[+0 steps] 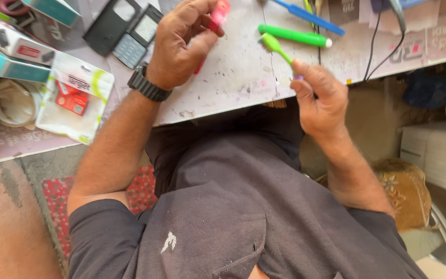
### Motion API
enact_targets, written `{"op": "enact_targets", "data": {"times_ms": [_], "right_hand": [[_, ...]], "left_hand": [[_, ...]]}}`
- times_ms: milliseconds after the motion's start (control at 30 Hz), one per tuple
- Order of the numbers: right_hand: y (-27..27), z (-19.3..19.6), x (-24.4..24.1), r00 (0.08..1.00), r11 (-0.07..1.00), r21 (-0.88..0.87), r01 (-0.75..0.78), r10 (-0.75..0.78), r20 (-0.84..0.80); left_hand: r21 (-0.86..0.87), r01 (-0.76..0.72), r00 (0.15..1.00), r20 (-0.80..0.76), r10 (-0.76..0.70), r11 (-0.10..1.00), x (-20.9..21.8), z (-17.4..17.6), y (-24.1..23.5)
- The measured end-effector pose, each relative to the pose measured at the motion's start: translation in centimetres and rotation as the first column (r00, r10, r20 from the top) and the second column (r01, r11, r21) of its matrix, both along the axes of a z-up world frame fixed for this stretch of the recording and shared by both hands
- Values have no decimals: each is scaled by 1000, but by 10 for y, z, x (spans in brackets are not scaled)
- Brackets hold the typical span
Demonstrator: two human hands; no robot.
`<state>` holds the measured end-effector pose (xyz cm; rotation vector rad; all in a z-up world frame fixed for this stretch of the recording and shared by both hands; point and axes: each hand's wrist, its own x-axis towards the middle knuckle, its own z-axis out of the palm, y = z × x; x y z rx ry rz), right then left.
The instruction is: The person cleans a disassembled red mobile phone using a green toothbrush and a liquid from a bottle. They scrub the phone's exterior and internal components, repeatedly dipping the brush into the liquid and brushing different areas of the device.
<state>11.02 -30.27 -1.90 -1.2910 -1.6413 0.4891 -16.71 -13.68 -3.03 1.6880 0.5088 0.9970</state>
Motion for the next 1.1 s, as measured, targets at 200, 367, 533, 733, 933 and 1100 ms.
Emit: {"op": "enact_targets", "data": {"times_ms": [200,367,533,733,933,1100], "right_hand": [[17,14,-28,999,999,40,-28,26,42],[20,23,-38,995,999,43,8,-13,100],[22,33,-40,989,997,73,-11,0,146],[22,43,-42,977,997,69,-46,30,212],[26,44,-46,967,993,93,-66,41,252],[26,44,-46,957,995,78,-63,38,288]], "left_hand": [[-76,-50,998,42,54,996,8,-15,1],[135,-144,979,-127,161,980,9,-10,-10],[559,-186,951,-105,292,808,5,0,-11],[630,-152,949,-123,291,762,3,2,-11],[638,-142,943,-146,301,756,1,4,-10],[682,-135,946,-128,299,718,2,2,-10]]}}
